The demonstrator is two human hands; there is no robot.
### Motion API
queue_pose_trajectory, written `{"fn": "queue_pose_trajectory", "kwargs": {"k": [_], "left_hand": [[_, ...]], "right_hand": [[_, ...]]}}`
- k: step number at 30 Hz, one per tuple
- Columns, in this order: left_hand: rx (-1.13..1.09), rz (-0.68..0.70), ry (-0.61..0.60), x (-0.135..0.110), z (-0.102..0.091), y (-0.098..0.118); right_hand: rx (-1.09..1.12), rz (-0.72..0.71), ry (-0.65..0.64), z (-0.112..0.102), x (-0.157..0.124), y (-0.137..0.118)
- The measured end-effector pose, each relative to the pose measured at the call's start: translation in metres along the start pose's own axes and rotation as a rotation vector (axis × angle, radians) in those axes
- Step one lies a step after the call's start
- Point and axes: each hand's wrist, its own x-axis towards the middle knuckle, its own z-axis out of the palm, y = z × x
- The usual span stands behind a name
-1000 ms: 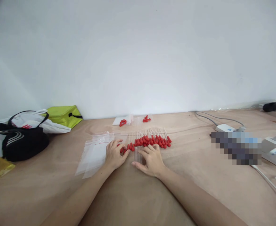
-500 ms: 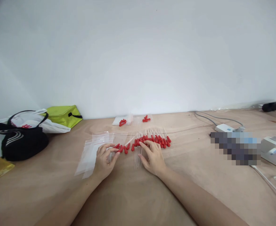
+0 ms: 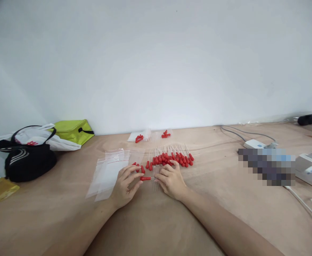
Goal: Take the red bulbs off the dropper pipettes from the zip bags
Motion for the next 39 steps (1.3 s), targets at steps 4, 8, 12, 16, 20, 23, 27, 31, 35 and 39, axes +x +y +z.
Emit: {"fn": "queue_pose_trajectory", "kwargs": {"k": [4,8,12,16,20,23,27,31,35,39], "left_hand": [[0.010,0.082,-0.067,0.001,0.005,0.003],[-0.014,0.075,-0.069,0.001,0.010,0.004],[-0.034,0.039,-0.099,-0.001,0.010,0.007],[-0.031,0.030,-0.114,-0.001,0.007,0.007],[-0.028,0.017,-0.114,-0.001,0.008,0.009],[-0.032,0.014,-0.122,0.001,0.009,0.012],[-0.018,-0.009,-0.110,-0.003,0.004,0.000],[0.092,-0.133,0.003,-0.018,-0.013,-0.028],[0.026,-0.165,0.060,-0.027,-0.020,-0.035],[0.008,-0.260,0.108,-0.016,-0.011,-0.034]], "right_hand": [[0.013,-0.041,0.016,-0.003,0.001,-0.003],[0.015,-0.068,-0.013,-0.004,0.001,-0.004],[-0.004,-0.077,-0.060,-0.005,0.000,-0.004],[-0.018,-0.084,-0.058,-0.005,-0.002,-0.004],[-0.036,-0.082,-0.062,-0.004,-0.002,-0.005],[-0.035,-0.082,-0.062,-0.003,-0.002,-0.006],[-0.015,-0.050,-0.055,-0.007,-0.006,0.002],[-0.051,0.065,-0.016,-0.018,-0.013,0.020],[-0.072,0.049,-0.013,-0.017,-0.013,0.022],[-0.051,0.085,0.016,-0.010,-0.008,0.013]]}}
